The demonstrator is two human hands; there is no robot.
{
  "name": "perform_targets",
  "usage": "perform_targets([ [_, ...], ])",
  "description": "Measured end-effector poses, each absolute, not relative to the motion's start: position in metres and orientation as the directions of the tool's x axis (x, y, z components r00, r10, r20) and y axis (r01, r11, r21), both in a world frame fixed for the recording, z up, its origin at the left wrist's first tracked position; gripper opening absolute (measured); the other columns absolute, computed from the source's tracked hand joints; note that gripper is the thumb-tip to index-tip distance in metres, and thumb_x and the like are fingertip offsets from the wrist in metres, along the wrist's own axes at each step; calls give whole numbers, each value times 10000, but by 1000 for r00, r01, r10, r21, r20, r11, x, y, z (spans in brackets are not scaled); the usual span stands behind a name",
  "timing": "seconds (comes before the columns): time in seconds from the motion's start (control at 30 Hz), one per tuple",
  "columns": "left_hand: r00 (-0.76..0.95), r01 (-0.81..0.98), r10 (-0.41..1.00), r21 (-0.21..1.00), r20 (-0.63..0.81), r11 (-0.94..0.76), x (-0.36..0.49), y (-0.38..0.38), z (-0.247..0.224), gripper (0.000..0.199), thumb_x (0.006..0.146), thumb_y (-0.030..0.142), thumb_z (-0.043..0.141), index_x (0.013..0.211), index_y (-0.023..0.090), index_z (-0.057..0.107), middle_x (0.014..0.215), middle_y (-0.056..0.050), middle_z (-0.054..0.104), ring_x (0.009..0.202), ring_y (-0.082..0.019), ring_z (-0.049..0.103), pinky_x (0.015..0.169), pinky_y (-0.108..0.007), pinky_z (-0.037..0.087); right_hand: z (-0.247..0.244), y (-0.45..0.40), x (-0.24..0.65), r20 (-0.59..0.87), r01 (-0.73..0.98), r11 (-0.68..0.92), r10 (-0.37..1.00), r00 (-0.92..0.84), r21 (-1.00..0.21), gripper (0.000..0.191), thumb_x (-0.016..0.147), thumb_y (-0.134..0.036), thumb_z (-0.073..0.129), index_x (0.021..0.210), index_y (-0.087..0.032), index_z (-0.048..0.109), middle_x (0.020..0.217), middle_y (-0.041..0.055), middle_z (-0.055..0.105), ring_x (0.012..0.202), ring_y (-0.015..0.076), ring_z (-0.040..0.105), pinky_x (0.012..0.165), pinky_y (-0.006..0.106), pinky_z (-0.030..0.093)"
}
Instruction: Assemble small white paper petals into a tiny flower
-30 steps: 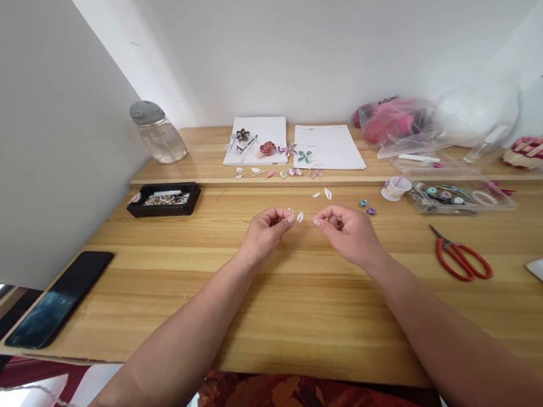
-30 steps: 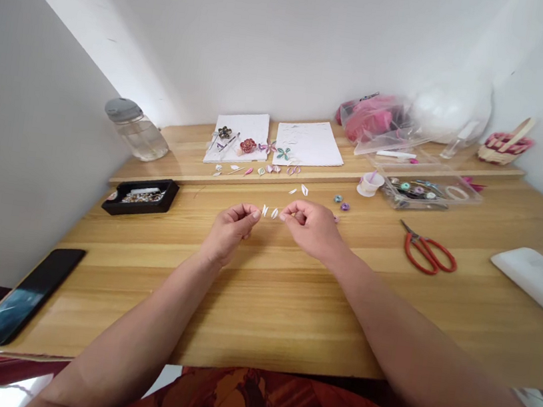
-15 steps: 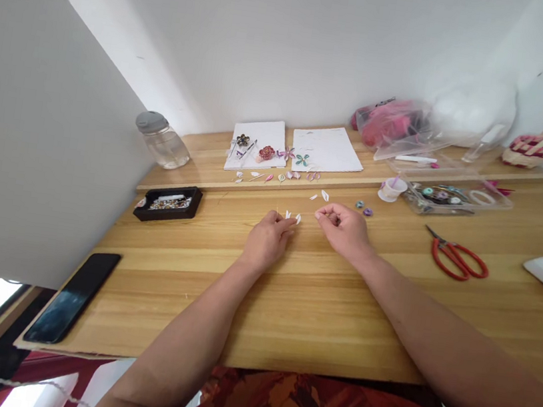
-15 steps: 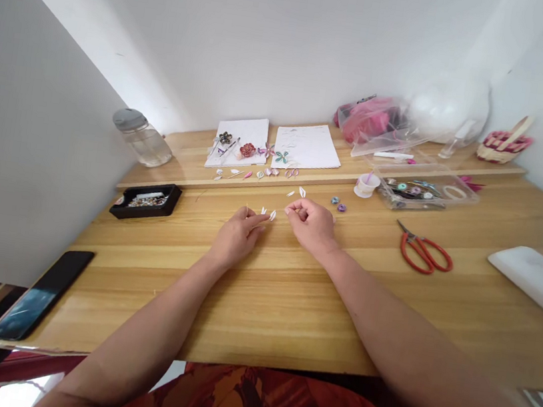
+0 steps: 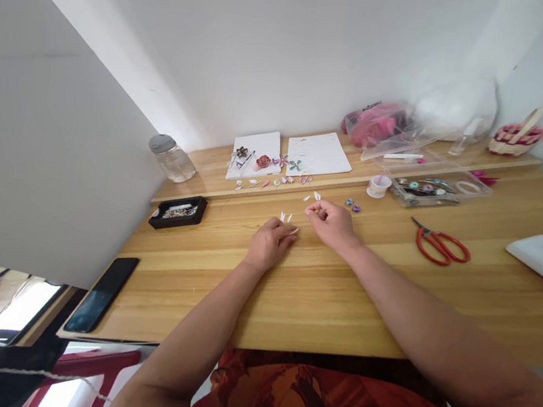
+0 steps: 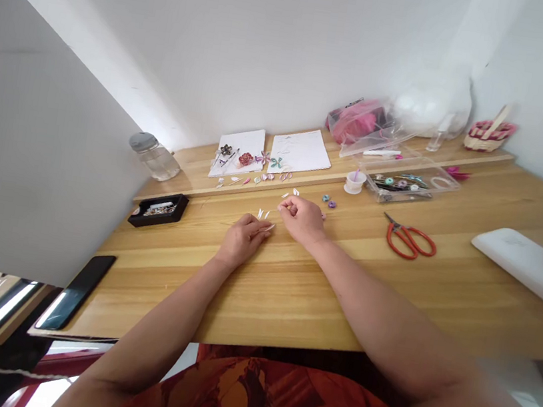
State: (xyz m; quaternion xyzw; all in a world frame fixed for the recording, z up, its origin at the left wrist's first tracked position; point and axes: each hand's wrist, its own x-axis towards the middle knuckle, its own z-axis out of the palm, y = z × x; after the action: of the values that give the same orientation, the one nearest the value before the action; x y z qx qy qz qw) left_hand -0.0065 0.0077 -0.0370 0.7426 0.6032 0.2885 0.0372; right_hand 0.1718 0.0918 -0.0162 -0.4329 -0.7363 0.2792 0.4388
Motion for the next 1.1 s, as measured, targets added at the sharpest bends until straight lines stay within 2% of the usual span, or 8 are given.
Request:
perform_targets([
  [0.2, 142, 914, 927, 313, 347, -257, -5, 10, -38, 289, 956, 349, 546, 1105, 204, 748, 949, -81, 631, 833, -164, 602, 788, -284, 476, -17, 93, 171, 398, 413, 472, 881, -256, -779, 140, 793, -288, 629, 768, -181, 716, 566, -22, 580, 534, 126, 479, 590, 258, 358],
  [0.33, 229, 944, 937, 175, 263, -280, -1, -4, -26, 357, 971, 427, 499, 1137, 218, 735, 967, -88, 633, 867, -193, 603, 800, -321, 473, -20, 95, 170, 402, 431, 477, 879, -256, -766, 139, 792, -286, 630, 764, -186, 721, 583, -13, 601, 548, 132, 491, 604, 261, 364],
  [0.43, 320, 934, 923, 92, 212, -345, 4, -37, -14, 426, 981, 483, 443, 1193, 217, 698, 996, -94, 628, 917, -221, 596, 824, -356, 472, -21, 97, 170, 399, 424, 473, 880, -256, -772, 147, 794, -294, 629, 774, -186, 725, 595, -8, 613, 556, 137, 500, 605, 263, 365],
  [0.53, 369, 917, 913, 89, 175, -388, 7, -88, -10, 491, 981, 515, 418, 1312, 207, 608, 1026, -98, 624, 928, -223, 592, 835, -370, 477, -21, 95, 170, 402, 410, 474, 880, -254, -779, 151, 793, -297, 629, 782, -183, 728, 607, -4, 619, 566, 140, 509, 611, 266, 366],
  [0.73, 464, 873, 847, 31, 260, -488, 2, -178, -28, 618, 888, 566, 572, 1353, 160, 542, 898, -73, 647, 809, -208, 591, 732, -346, 470, -18, 90, 171, 384, 395, 471, 880, -280, -789, 149, 785, -298, 627, 762, -183, 719, 619, 2, 623, 574, 140, 511, 607, 269, 362],
  [0.9, 392, 877, 802, 80, 450, -474, -4, -201, -48, 436, 913, 232, 644, 1342, 220, 562, 857, -35, 668, 763, -161, 576, 726, -307, 449, -17, 88, 172, 335, 426, 431, 898, -284, -795, 179, 785, -332, 625, 778, -180, 719, 632, 8, 635, 574, 145, 520, 610, 276, 372],
  [1.0, 289, 849, 759, 210, 583, -485, -1, -199, -55, 313, 882, 196, 683, 1190, 243, 660, 829, -22, 672, 731, -139, 574, 685, -280, 441, -16, 87, 172, 311, 440, 414, 906, -288, -797, 190, 783, -338, 622, 785, -175, 720, 632, 10, 635, 572, 146, 519, 615, 280, 376],
  [1.1, 224, 809, 756, 315, 615, -496, 4, -197, -54, 205, 866, 175, 692, 1060, 237, 713, 797, -20, 673, 697, -122, 575, 658, -263, 447, -15, 86, 172, 303, 447, 417, 902, -307, -791, 196, 783, -342, 619, 780, -173, 718, 632, 11, 633, 572, 145, 518, 618, 280, 376],
])
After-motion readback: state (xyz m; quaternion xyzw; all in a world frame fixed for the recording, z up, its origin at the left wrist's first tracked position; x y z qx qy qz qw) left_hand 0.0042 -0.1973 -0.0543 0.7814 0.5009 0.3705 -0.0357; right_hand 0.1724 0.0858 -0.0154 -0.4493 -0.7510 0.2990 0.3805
